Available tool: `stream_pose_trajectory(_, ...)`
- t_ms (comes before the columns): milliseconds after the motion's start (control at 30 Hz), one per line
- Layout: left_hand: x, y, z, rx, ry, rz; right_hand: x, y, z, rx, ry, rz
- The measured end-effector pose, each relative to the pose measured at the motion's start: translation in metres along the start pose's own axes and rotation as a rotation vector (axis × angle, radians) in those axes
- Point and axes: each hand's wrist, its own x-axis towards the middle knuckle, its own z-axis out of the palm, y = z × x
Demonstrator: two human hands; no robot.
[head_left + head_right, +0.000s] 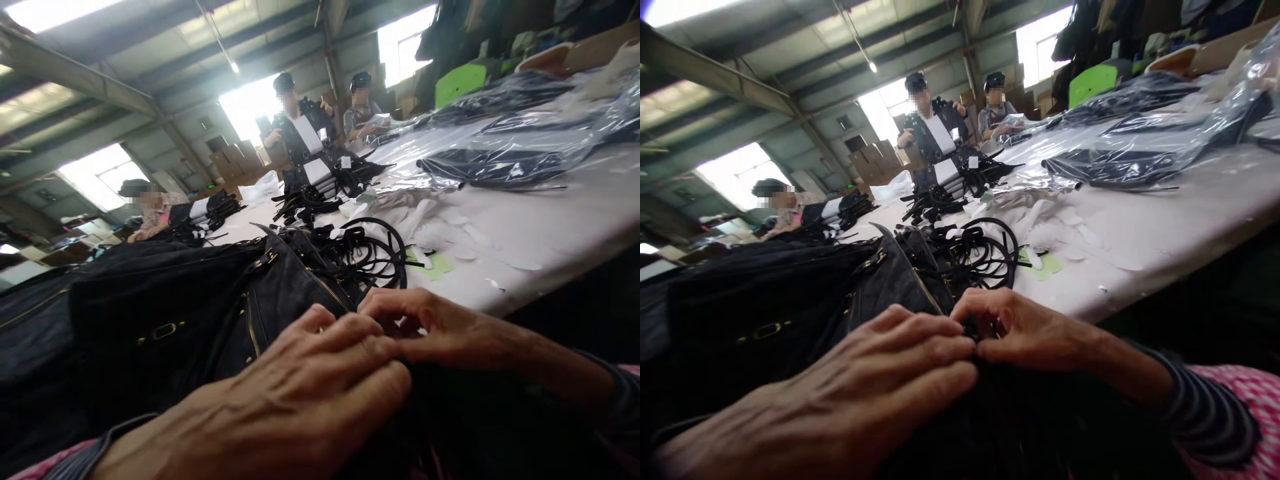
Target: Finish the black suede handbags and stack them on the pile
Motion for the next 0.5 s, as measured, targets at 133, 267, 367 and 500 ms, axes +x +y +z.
stream_pose_trajectory(133,0.016,0.024,0.029,0.277,0.014,0.160,-0.004,0.023,0.018,0.058,0.124,-0.023)
stream_pose_trajectory(267,0.027,0.020,0.067,0.272,0.088,0.153,0.003,0.030,0.020,0.079,0.164,-0.081)
stream_pose_trajectory(367,0.030,0.015,0.078,0.205,0.128,0.118,0.002,0.025,0.020,0.003,0.145,-0.084)
stream_pose_trajectory(500,0.019,0.013,0.071,0.139,0.175,0.156,-0.001,0.016,0.028,-0.098,0.191,-0.090)
